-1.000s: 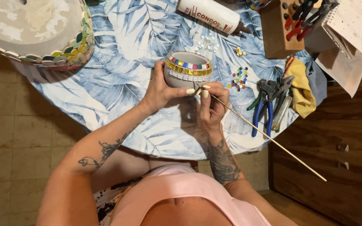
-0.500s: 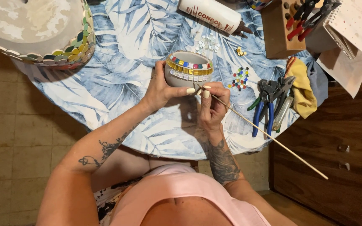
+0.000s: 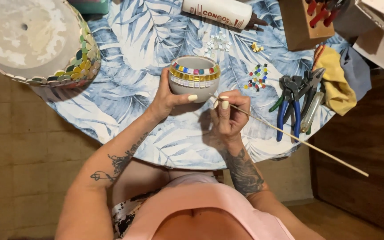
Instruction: Applying small mosaic tiles to a decorative pot using glue and a positioning tool.
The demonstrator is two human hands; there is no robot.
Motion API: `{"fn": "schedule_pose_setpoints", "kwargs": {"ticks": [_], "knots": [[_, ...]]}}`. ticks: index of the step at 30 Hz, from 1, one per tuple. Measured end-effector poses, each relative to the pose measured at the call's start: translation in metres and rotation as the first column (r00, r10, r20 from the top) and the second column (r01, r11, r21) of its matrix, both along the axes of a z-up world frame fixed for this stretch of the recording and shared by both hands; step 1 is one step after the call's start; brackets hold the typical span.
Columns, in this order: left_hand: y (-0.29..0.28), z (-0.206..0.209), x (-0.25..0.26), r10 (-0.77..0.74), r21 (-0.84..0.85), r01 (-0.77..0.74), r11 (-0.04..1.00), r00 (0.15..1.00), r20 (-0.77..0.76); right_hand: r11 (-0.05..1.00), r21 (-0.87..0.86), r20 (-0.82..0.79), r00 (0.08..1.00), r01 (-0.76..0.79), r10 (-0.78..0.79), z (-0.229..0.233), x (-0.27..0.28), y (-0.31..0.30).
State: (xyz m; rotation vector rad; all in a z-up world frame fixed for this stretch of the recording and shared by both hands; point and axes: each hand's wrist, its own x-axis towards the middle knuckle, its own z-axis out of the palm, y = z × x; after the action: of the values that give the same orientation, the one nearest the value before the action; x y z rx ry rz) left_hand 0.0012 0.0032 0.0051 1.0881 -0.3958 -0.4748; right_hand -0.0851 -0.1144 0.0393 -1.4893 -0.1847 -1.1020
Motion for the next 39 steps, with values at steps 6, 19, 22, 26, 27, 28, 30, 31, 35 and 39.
{"fn": "schedule_pose_setpoints", "kwargs": {"ticks": [6,19,22,26,27,28,30,31,35,39], "knots": [[0.001,0.008,0.002,-0.047,-0.072,0.045,0.996,0.999,-0.021,0.981,0.114,-0.026,0.988,0.157,-0.155,-0.012,0.001,-0.018],[0.001,0.018,-0.005,-0.019,-0.14,0.009,0.99,0.997,-0.069,1.0,0.006,-0.176,0.984,0.012,-0.01,0.003,0.0,-0.011],[0.001,-0.005,0.002,-0.02,-0.119,0.017,0.993,0.999,-0.027,0.98,-0.193,-0.063,0.997,-0.053,0.041,0.009,0.003,-0.006],[0.002,-0.003,0.003,-0.017,-0.084,0.019,0.996,1.0,0.02,0.966,-0.255,-0.043,0.999,-0.036,0.026,0.011,0.004,-0.006],[0.002,-0.003,0.003,-0.019,-0.08,0.021,0.997,0.999,0.026,0.966,-0.258,-0.038,0.999,-0.028,0.019,0.01,0.003,-0.005],[0.002,-0.002,0.002,-0.019,-0.081,0.021,0.996,0.999,0.026,0.966,-0.259,-0.038,0.999,-0.029,0.02,0.011,0.004,-0.005],[0.001,-0.001,0.002,-0.017,-0.074,0.019,0.997,0.999,0.033,0.967,-0.253,-0.029,0.999,-0.026,0.019,0.012,0.005,-0.004],[0.001,-0.002,0.002,-0.017,-0.074,0.019,0.997,0.999,0.033,0.967,-0.254,-0.03,0.999,-0.026,0.019,0.011,0.004,-0.005],[0.001,0.0,0.002,-0.019,-0.06,0.021,0.998,0.999,0.035,0.963,-0.267,-0.034,0.999,-0.031,0.023,0.012,0.005,-0.004],[0.001,0.003,0.001,-0.019,-0.054,0.021,0.998,0.999,0.033,0.962,-0.272,-0.032,0.999,-0.028,0.02,0.013,0.004,-0.004]]}}
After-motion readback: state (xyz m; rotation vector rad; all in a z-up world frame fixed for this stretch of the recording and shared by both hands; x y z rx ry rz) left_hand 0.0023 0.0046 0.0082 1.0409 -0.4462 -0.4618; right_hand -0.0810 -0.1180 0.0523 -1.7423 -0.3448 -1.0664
